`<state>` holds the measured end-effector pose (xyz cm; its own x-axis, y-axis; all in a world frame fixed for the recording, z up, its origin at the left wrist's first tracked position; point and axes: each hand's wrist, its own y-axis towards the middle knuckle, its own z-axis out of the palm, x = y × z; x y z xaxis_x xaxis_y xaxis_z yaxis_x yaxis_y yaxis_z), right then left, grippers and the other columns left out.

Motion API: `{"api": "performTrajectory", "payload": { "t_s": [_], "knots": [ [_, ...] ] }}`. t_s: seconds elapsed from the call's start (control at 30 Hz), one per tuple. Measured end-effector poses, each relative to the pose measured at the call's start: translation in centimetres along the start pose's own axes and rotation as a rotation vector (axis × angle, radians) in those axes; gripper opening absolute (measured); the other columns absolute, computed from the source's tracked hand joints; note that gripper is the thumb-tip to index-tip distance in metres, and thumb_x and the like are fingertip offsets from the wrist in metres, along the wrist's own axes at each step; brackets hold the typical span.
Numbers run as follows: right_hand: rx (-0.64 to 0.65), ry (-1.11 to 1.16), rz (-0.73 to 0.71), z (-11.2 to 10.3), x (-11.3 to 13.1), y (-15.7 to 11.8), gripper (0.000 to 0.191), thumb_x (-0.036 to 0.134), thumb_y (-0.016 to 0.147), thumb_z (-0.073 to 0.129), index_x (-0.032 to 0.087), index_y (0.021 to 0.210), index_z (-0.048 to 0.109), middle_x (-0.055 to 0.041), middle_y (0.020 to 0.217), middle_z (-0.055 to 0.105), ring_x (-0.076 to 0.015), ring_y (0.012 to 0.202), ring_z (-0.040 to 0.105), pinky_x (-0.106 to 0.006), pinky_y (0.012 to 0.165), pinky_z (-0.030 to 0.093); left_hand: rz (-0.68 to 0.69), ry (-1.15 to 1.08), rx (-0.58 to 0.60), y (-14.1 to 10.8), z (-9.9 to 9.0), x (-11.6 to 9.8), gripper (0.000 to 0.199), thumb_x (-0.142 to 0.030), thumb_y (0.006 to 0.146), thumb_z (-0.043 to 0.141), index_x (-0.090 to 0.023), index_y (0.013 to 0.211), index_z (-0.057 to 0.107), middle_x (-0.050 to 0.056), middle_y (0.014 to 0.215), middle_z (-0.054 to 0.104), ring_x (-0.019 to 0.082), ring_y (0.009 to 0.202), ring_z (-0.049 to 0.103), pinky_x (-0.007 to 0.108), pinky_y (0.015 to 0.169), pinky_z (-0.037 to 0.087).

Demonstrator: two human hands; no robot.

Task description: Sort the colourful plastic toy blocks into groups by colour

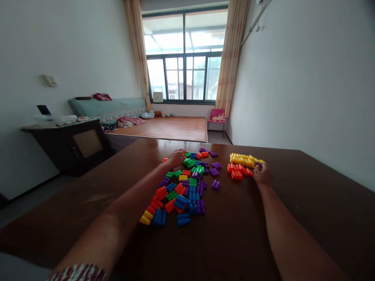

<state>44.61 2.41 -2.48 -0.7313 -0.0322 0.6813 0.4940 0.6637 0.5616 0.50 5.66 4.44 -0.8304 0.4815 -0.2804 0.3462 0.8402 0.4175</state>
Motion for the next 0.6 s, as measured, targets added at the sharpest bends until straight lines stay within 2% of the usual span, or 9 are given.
{"api": "performTrajectory", "payload": {
  "t_s": [0.07, 0.13, 0.2, 0.3, 0.37, 0.5, 0.6],
  "knots": [
    [0.005, 0.010, 0.034, 0.0, 0.3, -0.1, 0.038, 0.026, 0.078, 0.040, 0.013, 0.101, 0.067, -0.0097, 0.081, 0.067, -0.0208, 0.070, 0.060, -0.038, 0.079, 0.048, 0.013, 0.034, 0.077, 2.3, 1.5, -1.7, 0.039, -0.029, 0.086, 0.049, -0.019, 0.121, 0.062, 0.010, 0.134, 0.057, 0.023, 0.123, 0.051, 0.035, 0.108, 0.035],
    [0.013, 0.020, 0.052, -0.1, 0.4, -0.1, 0.037, 0.024, 0.076, 0.041, 0.014, 0.101, 0.067, -0.0085, 0.080, 0.068, -0.0205, 0.070, 0.061, -0.038, 0.080, 0.048, -0.016, 0.043, 0.141, 4.0, 2.5, -2.6, 0.039, -0.034, 0.086, 0.051, -0.020, 0.121, 0.061, 0.008, 0.132, 0.058, 0.022, 0.123, 0.051, 0.033, 0.107, 0.035],
    [0.003, 0.028, 0.080, -0.3, 0.3, 0.0, 0.037, 0.022, 0.074, 0.041, 0.014, 0.100, 0.067, -0.0079, 0.079, 0.068, -0.0201, 0.067, 0.061, -0.038, 0.079, 0.048, -0.054, 0.039, 0.155, 5.3, 2.9, -2.6, 0.036, -0.037, 0.089, 0.046, -0.021, 0.116, 0.063, 0.007, 0.120, 0.066, 0.020, 0.114, 0.058, 0.031, 0.101, 0.041],
    [-0.021, 0.046, 0.127, -0.7, 0.4, 0.0, 0.037, 0.020, 0.072, 0.040, 0.014, 0.097, 0.067, -0.0071, 0.076, 0.068, -0.0204, 0.067, 0.063, -0.037, 0.079, 0.048, -0.115, 0.042, 0.112, 6.7, 2.7, -2.1, 0.040, -0.034, 0.094, 0.033, -0.018, 0.110, 0.065, 0.008, 0.093, 0.073, 0.021, 0.095, 0.065, 0.032, 0.089, 0.047],
    [-0.021, 0.061, 0.136, -0.9, 0.7, 0.1, 0.037, 0.019, 0.071, 0.040, 0.014, 0.097, 0.067, -0.0076, 0.078, 0.069, -0.0210, 0.069, 0.064, -0.036, 0.080, 0.048, -0.122, 0.040, 0.091, 7.5, 2.7, -2.0, 0.039, -0.032, 0.093, 0.035, -0.017, 0.111, 0.066, 0.009, 0.093, 0.073, 0.021, 0.094, 0.065, 0.033, 0.089, 0.047],
    [0.010, 0.092, 0.174, -1.0, 1.5, 0.1, 0.036, 0.019, 0.072, 0.041, 0.014, 0.097, 0.066, -0.0099, 0.086, 0.070, -0.0203, 0.069, 0.065, -0.034, 0.079, 0.049, -0.043, 0.013, 0.141, 8.6, 4.5, -2.8, 0.033, -0.020, 0.077, 0.058, -0.021, 0.108, 0.068, 0.007, 0.115, 0.068, 0.020, 0.108, 0.061, 0.029, 0.096, 0.044],
    [0.021, 0.101, 0.212, -1.1, 1.7, 0.1, 0.036, 0.018, 0.073, 0.040, 0.014, 0.097, 0.066, -0.0100, 0.090, 0.071, -0.0192, 0.066, 0.065, -0.033, 0.077, 0.049, -0.032, 0.002, 0.200, 8.7, 6.2, -3.2, 0.034, -0.016, 0.067, 0.065, -0.022, 0.100, 0.071, 0.005, 0.106, 0.070, 0.021, 0.100, 0.064, 0.028, 0.090, 0.047]
  ]
}}
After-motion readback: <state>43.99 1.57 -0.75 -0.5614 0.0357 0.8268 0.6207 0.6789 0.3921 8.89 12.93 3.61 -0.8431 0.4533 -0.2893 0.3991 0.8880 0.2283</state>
